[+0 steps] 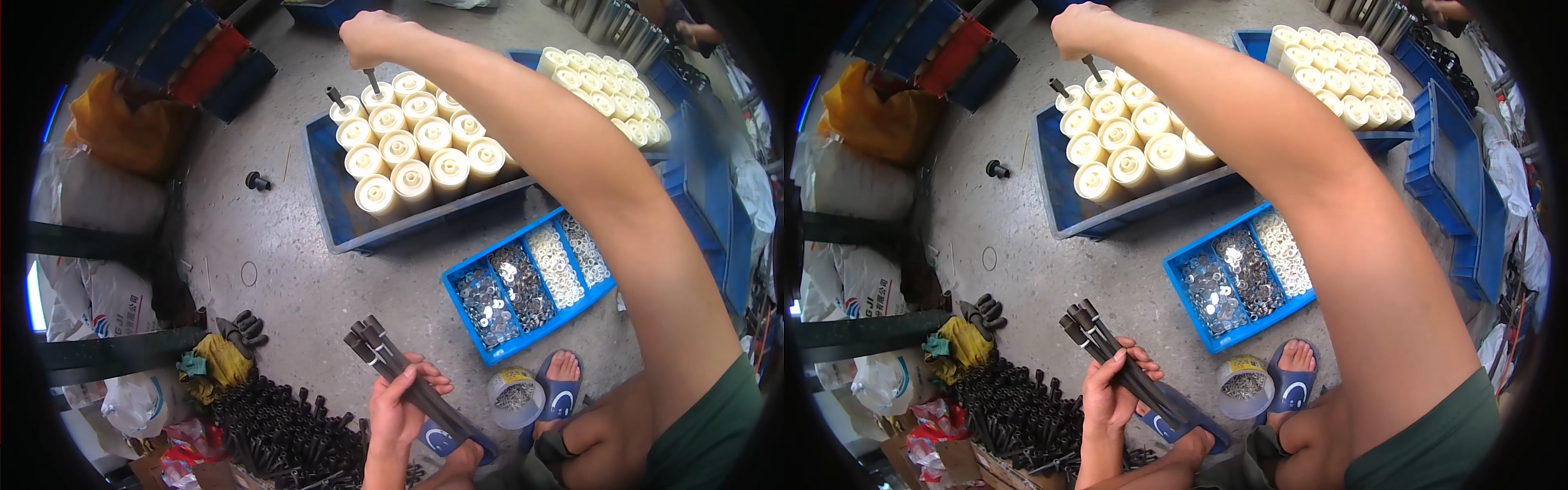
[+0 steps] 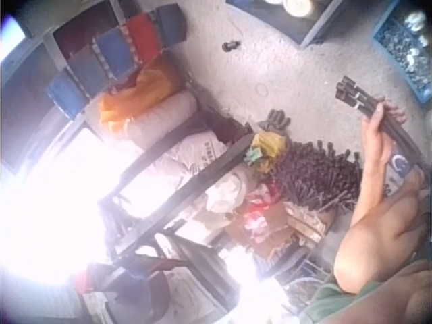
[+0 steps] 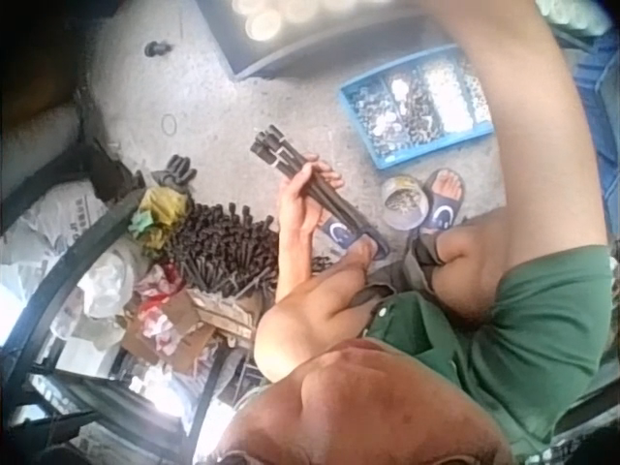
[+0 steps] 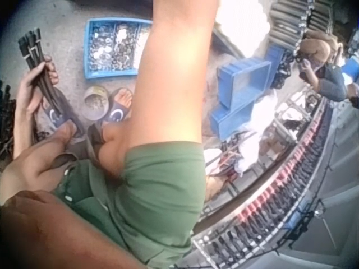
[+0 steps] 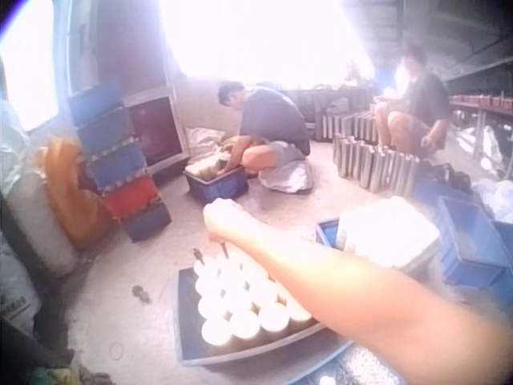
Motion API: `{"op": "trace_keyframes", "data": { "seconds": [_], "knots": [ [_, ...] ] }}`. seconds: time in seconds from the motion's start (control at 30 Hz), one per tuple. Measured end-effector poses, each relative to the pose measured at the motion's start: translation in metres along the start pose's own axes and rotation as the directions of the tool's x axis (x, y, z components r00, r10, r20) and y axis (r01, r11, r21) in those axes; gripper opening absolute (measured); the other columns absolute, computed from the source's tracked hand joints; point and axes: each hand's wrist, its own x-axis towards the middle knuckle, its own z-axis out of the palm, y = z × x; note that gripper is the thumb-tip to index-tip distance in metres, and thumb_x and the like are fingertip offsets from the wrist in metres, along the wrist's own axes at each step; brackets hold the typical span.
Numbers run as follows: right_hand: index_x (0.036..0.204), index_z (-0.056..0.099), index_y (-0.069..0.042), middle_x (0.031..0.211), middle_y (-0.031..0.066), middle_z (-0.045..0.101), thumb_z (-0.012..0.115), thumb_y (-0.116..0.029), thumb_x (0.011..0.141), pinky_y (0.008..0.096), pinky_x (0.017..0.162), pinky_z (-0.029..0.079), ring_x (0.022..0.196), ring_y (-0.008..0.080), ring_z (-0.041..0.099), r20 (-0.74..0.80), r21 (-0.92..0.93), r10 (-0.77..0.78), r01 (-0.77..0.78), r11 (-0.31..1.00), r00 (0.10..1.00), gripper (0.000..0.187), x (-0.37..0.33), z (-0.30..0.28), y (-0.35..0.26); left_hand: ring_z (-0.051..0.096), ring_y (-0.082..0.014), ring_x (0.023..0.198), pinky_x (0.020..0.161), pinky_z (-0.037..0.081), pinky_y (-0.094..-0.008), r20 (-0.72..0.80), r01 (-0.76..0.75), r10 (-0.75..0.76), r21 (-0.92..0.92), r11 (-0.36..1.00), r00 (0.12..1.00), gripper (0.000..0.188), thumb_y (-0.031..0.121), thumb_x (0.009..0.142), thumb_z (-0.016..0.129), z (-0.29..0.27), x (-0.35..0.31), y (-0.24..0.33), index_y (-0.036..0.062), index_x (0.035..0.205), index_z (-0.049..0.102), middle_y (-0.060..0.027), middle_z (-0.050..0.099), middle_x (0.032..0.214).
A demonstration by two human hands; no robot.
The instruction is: The person assembles metal components by inserting smaller pins and washers into a central metal bracket, then places the assembled units into larger white cylinders.
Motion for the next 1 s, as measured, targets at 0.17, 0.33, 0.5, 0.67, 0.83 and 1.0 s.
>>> {"op": "trace_keyframes", "data": {
  "seconds": [0.17,0.33,0.5,0.67,0.83,1.0],
  "knots": [
    [0.104,0.078,-0.003,0.098,0.0169,0.077,0.077,-0.022,0.091,0.0431,0.082,0.063,0.094,0.0314,0.077,-0.1,-0.068,-0.105,0.098,0.993,0.989,0.023,0.01,0.024,0.016,0.073,-0.0374,0.091,0.083,0.063,-0.0547,0.005,0.011,-0.011,0.002,1.0,1.0,0.028,0.011,0.1,0.061,0.001,0.002,-0.002,-0.0023,0.124,0.057,-0.02,0.068,0.1],
    [0.102,0.078,-0.003,0.096,0.0164,0.077,0.079,-0.05,0.09,0.0442,0.084,0.063,0.093,0.0309,0.077,-0.129,-0.08,-0.085,0.075,0.994,0.988,0.049,-0.01,0.029,0.013,0.073,-0.037,0.091,0.084,0.063,-0.0546,0.006,0.01,-0.01,0.007,1.0,1.0,0.028,0.012,0.1,0.063,0.001,-0.001,-0.003,-0.0021,0.123,0.057,-0.0194,0.068,0.1],
    [0.095,0.079,-0.003,0.092,0.0197,0.077,0.081,-0.043,0.085,0.0454,0.082,0.062,0.088,0.0359,0.076,-0.288,-0.004,-0.091,0.094,0.996,0.953,0.042,-0.004,0.023,0.036,0.073,-0.0366,0.093,0.083,0.064,-0.0555,0.005,0.014,-0.014,-0.003,1.0,1.0,0.029,0.011,0.099,0.064,0.006,0.002,-0.004,-0.0029,0.123,0.058,-0.0189,0.068,0.099],
    [0.107,0.08,-0.004,0.089,0.0177,0.077,0.074,-0.051,0.093,0.0399,0.077,0.06,0.083,0.0286,0.076,-0.275,0.39,-0.24,0.337,0.857,0.931,0.05,-0.083,-0.002,-0.02,0.071,-0.0365,0.102,0.088,0.063,-0.0584,0.055,-0.087,0.087,0.008,0.996,0.995,0.038,0.012,0.1,0.065,0.012,0.004,0.025,-0.0073,0.131,0.054,-0.0163,0.065,0.1],
    [0.13,0.067,0.003,0.12,0.0106,0.071,0.08,-0.036,0.094,0.0326,0.095,0.053,0.105,0.017,0.066,0.412,0.9,-0.554,-0.23,0.37,0.723,0.055,-0.235,0.007,-0.056,0.075,-0.0344,0.097,0.09,0.063,-0.0514,0.282,-0.24,0.198,0.122,0.963,0.939,0.042,0.018,0.106,0.062,0.051,0.033,0.059,-0.0103,0.136,0.049,-0.0214,0.071,0.107],
    [0.117,0.071,0.002,0.103,0.0047,0.072,0.081,-0.023,0.095,0.0296,0.088,0.053,0.097,0.0102,0.065,0.509,0.851,-0.485,-0.501,0.158,0.711,0.035,-0.258,0.011,-0.054,0.076,-0.0299,0.091,0.081,0.066,-0.0421,0.313,-0.338,0.272,0.183,0.923,0.91,0.032,0.016,0.108,0.06,0.069,0.045,0.06,-0.0042,0.132,0.055,-0.021,0.073,0.107]
  ]
}}
